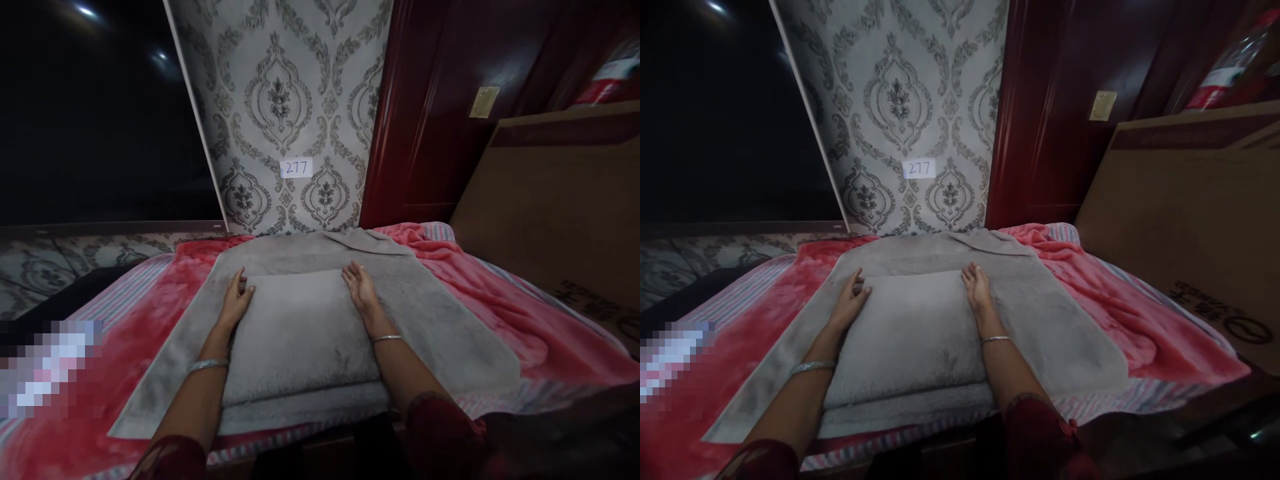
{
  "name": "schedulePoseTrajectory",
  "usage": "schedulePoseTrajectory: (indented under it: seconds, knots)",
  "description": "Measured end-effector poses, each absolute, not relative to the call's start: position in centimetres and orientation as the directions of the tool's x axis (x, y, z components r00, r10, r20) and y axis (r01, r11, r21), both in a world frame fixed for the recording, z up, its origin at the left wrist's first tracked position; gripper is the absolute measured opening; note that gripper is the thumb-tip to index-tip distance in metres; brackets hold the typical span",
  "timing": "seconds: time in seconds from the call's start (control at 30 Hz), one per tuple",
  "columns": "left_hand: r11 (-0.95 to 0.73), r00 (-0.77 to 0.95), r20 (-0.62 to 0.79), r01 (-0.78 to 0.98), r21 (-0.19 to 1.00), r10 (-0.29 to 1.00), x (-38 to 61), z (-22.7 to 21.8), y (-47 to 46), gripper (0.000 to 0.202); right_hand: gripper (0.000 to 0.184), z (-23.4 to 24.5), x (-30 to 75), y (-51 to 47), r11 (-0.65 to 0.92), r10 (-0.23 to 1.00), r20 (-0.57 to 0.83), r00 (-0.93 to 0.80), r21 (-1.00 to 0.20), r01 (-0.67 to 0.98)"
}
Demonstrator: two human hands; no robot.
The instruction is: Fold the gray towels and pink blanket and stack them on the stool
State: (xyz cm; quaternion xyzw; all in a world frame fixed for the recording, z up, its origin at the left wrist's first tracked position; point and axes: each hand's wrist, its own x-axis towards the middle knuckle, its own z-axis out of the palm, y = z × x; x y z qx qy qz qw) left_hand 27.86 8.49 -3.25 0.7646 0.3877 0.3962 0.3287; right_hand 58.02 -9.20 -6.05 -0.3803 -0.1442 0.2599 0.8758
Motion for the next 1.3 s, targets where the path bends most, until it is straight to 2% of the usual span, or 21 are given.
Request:
schedulePoseTrajectory:
  seconds: [0.1,0.2,0.27,0.33,0.43,0.53,0.7,0.83,0.93,1.13,1.3]
  knots:
    - [-0.336,0.385,0.220,0.265,0.904,0.896,27.3,-2.5,8.1,0.078,0.039,-6.1,57.9,-9.2,0.576,0.556,0.062,0.829,-0.748,-0.330]
    - [-0.189,0.459,0.057,0.246,0.951,0.887,26.7,-2.0,7.7,0.085,0.036,-6.0,57.6,-9.2,0.581,0.544,0.074,0.836,-0.751,-0.312]
    - [-0.203,0.521,0.054,0.234,0.951,0.852,26.3,-2.1,7.6,0.091,0.034,-5.8,57.5,-9.3,0.591,0.533,0.095,0.841,-0.752,-0.290]
    - [-0.266,0.556,0.110,0.208,0.941,0.824,26.2,-2.4,7.7,0.097,0.035,-5.3,58.0,-9.7,0.566,0.503,0.123,0.855,-0.794,-0.219]
    - [-0.301,0.546,0.157,0.185,0.935,0.823,26.4,-2.8,7.8,0.100,0.042,-4.7,59.6,-10.9,0.352,0.392,0.132,0.911,-0.936,-0.016]
    - [-0.250,0.529,0.120,0.181,0.951,0.840,26.8,-2.6,7.6,0.097,0.039,-4.3,61.3,-12.5,0.100,0.315,0.121,0.941,-0.991,0.093]
    - [-0.121,0.479,0.016,0.189,0.975,0.877,26.9,-1.7,6.9,0.095,0.022,-4.2,61.9,-13.9,-0.216,0.411,0.064,0.909,-0.962,0.165]
    - [-0.102,0.534,-0.011,0.182,0.978,0.846,26.6,-1.5,6.7,0.093,0.014,-3.5,61.4,-14.3,-0.367,0.512,0.007,0.859,-0.903,0.226]
    - [-0.122,0.565,0.009,0.162,0.979,0.825,26.3,-1.2,6.5,0.098,0.017,-2.9,61.1,-15.1,-0.410,0.578,-0.032,0.816,-0.875,0.256]
    - [-0.300,0.597,0.162,0.138,0.944,0.786,25.9,-0.7,6.0,0.107,0.019,-2.6,60.0,-16.7,-0.422,0.635,-0.107,0.765,-0.877,0.228]
    - [-0.267,0.607,0.108,0.178,0.947,0.787,25.9,-0.6,5.7,0.109,0.022,-2.5,59.1,-17.6,-0.392,0.667,-0.202,0.717,-0.914,0.107]
